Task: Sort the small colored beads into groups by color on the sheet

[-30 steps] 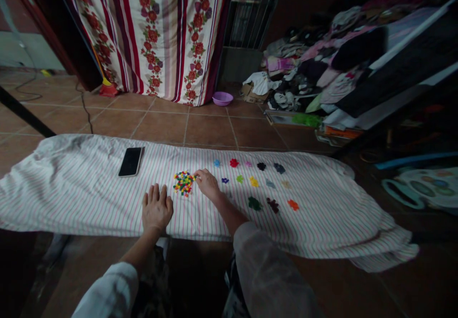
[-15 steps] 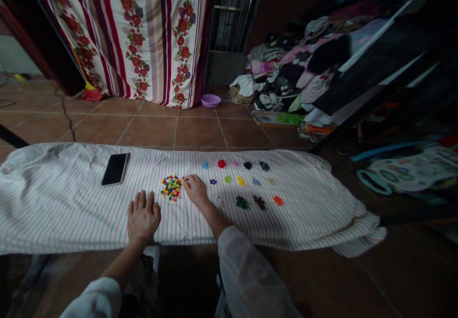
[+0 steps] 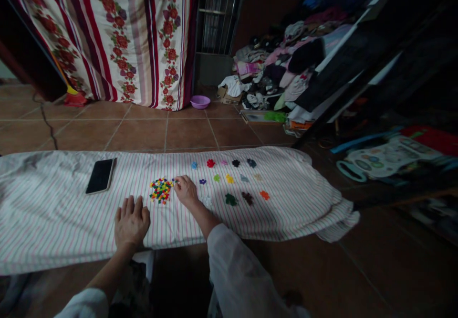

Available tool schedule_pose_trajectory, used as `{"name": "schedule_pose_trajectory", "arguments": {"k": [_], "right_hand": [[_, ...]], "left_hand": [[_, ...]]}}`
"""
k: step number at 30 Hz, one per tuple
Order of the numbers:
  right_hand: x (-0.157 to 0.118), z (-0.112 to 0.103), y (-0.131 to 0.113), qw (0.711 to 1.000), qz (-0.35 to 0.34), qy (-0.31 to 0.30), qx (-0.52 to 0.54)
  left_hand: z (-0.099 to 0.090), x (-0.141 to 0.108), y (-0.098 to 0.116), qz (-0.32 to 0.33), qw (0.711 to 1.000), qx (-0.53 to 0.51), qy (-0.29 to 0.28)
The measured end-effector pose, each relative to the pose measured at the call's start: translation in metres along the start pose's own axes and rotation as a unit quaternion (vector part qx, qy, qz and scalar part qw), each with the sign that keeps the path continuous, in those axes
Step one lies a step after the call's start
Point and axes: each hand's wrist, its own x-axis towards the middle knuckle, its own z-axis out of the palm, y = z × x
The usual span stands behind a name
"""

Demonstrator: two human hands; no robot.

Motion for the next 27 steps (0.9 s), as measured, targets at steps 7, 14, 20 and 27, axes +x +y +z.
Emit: {"name": "schedule_pose_trajectory", "arguments": {"k": [7, 14, 20, 27], "right_hand": [[-0.023, -0.03, 0.005, 0.998, -0.008, 0.046, 0.039], [-0.068, -0.085, 0.061, 0.979, 0.042, 0.196, 0.024], [-0.1, -0.104, 0.107, 0.977, 0.07, 0.191, -0.058], [-0.106, -0.093, 0.12, 0.977, 0.068, 0.197, -0.055]], "left_hand": [[-0.001, 0.0, 0.001, -0.005, 1.0, -0.004, -0.002], [-0.006, 0.0, 0.001, 0.001, 1.0, 0.004, -0.014], [-0.008, -0.001, 0.002, 0.001, 1.0, 0.001, -0.01], [-0.007, 0.0, 0.001, -0.007, 1.0, -0.014, -0.017]]}}
